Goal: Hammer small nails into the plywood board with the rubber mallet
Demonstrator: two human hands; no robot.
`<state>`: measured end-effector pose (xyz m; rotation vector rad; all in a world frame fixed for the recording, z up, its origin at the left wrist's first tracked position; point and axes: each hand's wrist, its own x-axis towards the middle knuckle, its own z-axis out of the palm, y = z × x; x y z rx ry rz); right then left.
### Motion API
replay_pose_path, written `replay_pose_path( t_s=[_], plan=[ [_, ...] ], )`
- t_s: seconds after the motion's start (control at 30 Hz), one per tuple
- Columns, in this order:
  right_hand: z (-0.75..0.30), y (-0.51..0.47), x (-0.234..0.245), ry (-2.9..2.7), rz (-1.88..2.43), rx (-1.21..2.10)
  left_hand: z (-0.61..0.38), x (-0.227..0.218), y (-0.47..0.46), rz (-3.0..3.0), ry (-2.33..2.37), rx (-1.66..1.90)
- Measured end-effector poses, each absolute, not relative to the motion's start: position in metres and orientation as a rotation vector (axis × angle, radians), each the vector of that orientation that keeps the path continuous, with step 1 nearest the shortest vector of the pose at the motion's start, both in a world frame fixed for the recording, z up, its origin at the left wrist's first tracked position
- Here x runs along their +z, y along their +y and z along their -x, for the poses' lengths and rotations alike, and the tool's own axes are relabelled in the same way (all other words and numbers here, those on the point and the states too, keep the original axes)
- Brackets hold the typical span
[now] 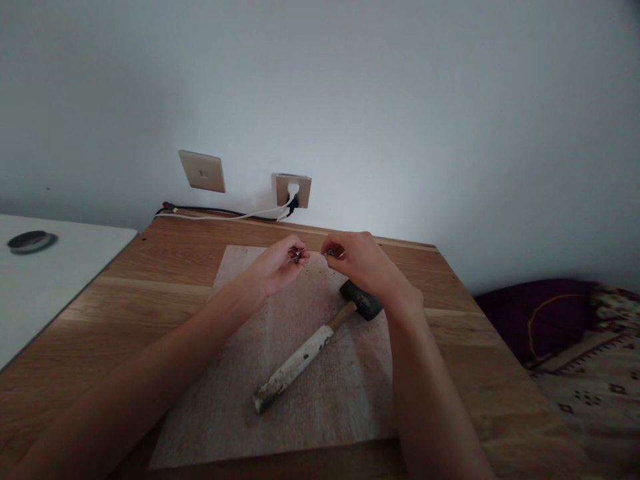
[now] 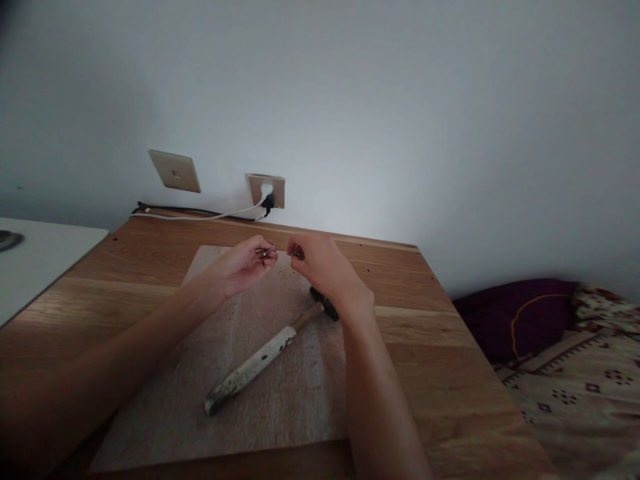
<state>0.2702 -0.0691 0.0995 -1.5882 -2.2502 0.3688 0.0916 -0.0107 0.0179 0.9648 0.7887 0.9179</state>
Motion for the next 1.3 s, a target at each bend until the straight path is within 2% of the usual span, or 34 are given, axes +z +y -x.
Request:
replay_pose_path(
  t_s=[0.3,0.57,0.8,1.03,1.2,1.3],
  plan=[
    [-0.269,-0.082,0.12,-2.163,1.562,0.193,-0.105,0.042,-0.036,-0.495,0.71,0.965],
    [-0.244,-0.082,0.11,-2.304,1.375,0.31,-0.114,0.042,-0.043,-0.514,0.703,1.012],
    [-0.244,-0.08,0.107,-2.23,1.331,0.201,-0.116,0.041,-0.045,-0.538,0.66,1.025],
    [-0.251,-0.085,0.115,-1.927,1.127,-0.069,-0.09,0.07,-0.031,-0.271,0.553,1.127],
    [-0.257,-0.082,0.112,-1.875,1.12,-0.146,-0.1,0.062,-0.039,-0.177,0.665,0.965],
    [-0.257,-0.081,0.11,-1.874,1.116,-0.153,-0.104,0.059,-0.041,-0.194,0.656,1.021]
  ],
)
